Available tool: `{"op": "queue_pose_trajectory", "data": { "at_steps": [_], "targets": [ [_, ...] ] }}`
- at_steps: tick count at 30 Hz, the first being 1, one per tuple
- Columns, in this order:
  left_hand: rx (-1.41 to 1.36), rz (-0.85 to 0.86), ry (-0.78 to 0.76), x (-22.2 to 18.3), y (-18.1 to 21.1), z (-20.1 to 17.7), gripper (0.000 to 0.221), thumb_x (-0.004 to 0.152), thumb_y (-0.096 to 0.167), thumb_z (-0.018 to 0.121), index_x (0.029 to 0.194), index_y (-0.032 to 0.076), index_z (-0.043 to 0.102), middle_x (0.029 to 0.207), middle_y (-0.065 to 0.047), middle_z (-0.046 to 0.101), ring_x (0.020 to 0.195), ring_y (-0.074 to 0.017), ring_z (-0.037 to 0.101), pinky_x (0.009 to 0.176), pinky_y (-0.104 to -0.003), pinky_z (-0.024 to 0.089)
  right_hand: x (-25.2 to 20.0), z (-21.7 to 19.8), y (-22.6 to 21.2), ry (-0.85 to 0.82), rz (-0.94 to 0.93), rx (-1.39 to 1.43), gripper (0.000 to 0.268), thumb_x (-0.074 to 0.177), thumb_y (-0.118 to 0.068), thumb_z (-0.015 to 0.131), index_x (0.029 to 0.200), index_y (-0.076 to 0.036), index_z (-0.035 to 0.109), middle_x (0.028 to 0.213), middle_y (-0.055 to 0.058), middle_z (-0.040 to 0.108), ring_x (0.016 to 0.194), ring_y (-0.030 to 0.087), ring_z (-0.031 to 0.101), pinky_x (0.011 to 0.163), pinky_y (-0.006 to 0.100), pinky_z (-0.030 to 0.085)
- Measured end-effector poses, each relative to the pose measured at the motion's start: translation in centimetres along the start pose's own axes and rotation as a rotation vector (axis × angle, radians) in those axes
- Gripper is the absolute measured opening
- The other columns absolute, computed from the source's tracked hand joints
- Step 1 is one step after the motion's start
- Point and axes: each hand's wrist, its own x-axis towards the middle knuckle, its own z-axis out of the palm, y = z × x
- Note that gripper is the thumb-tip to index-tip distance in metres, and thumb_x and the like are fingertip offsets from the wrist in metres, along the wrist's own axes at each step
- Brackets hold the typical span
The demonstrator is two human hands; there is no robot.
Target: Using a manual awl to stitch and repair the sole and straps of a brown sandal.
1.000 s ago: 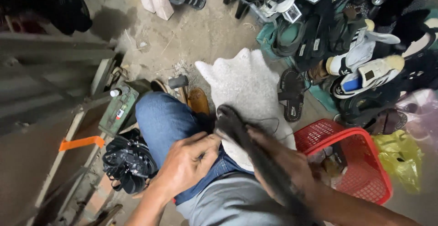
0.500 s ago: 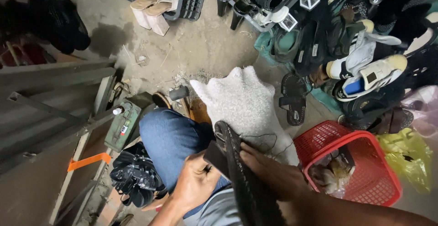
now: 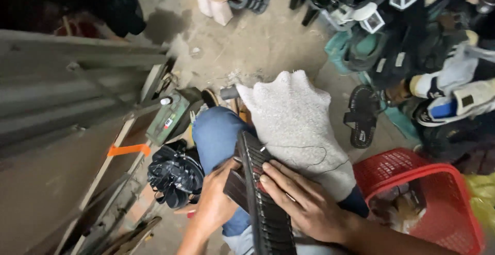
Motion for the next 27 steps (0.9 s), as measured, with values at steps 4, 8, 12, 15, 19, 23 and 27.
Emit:
{"op": "queue_pose_trajectory", "data": {
  "at_steps": [4, 8, 12, 15, 19, 23, 27],
  "targets": [
    [-0.069, -0.010, 0.074, -1.0, -0.2, -0.1, 0.023, 0.075, 0.002, 0.065, 0.097, 0.005, 0.067, 0.099, -0.008, 0.076, 0.076, -0.0248, 0.069, 0.069, -0.034, 0.054, -0.6, -2.5, 1.0, -0.167, -0.086, 0.056, 0.046, 0.091, -0.005, 0.064, 0.134, 0.008, 0.056, 0.144, 0.031, 0.053, 0.131, 0.042, 0.061, 0.100, 0.048, 0.058],
    [0.020, 0.180, 0.077, -1.5, -1.8, -0.9, 0.003, 0.086, 0.005, 0.060, 0.088, 0.003, 0.061, 0.090, -0.009, 0.067, 0.073, -0.0280, 0.059, 0.069, -0.038, 0.049, -1.7, -5.9, 5.3, -0.088, -0.097, -0.419, 0.009, 0.090, -0.015, 0.073, 0.086, -0.009, 0.066, 0.098, 0.010, 0.063, 0.081, 0.022, 0.057, 0.070, 0.034, 0.050],
    [0.133, 0.177, 0.091, -1.4, -1.3, -1.4, 0.012, 0.087, 0.008, 0.061, 0.097, 0.002, 0.066, 0.098, -0.011, 0.071, 0.081, -0.0309, 0.062, 0.074, -0.041, 0.050, 0.2, -7.8, 6.7, 0.135, 0.200, -0.974, 0.028, 0.099, -0.018, 0.078, 0.119, 0.001, 0.073, 0.148, 0.025, 0.058, 0.133, 0.038, 0.056, 0.095, 0.046, 0.060],
    [0.194, 0.154, 0.086, -1.3, -2.1, -0.4, 0.009, 0.088, 0.010, 0.058, 0.094, 0.005, 0.060, 0.094, -0.009, 0.069, 0.082, -0.0302, 0.060, 0.073, -0.041, 0.047, 1.1, -2.3, 5.4, 0.125, 0.035, -0.409, 0.053, 0.092, -0.015, 0.076, 0.141, -0.019, 0.057, 0.159, 0.009, 0.045, 0.148, 0.035, 0.041, 0.126, 0.054, 0.041],
    [0.128, 0.168, 0.115, -1.2, -2.3, -0.2, 0.006, 0.087, 0.009, 0.058, 0.091, 0.005, 0.059, 0.089, -0.008, 0.066, 0.079, -0.0268, 0.059, 0.069, -0.039, 0.045, 3.7, -0.2, 1.8, -0.063, 0.056, -0.421, 0.028, 0.088, -0.021, 0.075, 0.113, -0.009, 0.067, 0.153, 0.016, 0.046, 0.147, 0.036, 0.033, 0.121, 0.055, 0.033],
    [0.129, 0.185, 0.220, -1.0, -2.7, 0.3, 0.004, 0.089, 0.007, 0.060, 0.091, 0.004, 0.059, 0.085, -0.009, 0.063, 0.074, -0.0272, 0.057, 0.066, -0.039, 0.045, 3.0, -2.5, 0.6, -0.148, 0.289, 0.091, 0.014, 0.085, -0.008, 0.072, 0.097, -0.002, 0.075, 0.137, 0.008, 0.064, 0.126, 0.026, 0.059, 0.099, 0.038, 0.049],
    [0.190, 0.208, 0.273, -0.2, -2.2, 0.5, 0.007, 0.091, 0.008, 0.060, 0.095, 0.002, 0.060, 0.088, -0.012, 0.065, 0.075, -0.0303, 0.060, 0.066, -0.040, 0.047, 1.1, -4.0, 1.9, -0.160, 0.599, 0.969, 0.016, 0.092, 0.002, 0.062, 0.104, 0.005, 0.071, 0.113, 0.018, 0.078, 0.085, 0.023, 0.074, 0.081, 0.037, 0.065]
  ]
}}
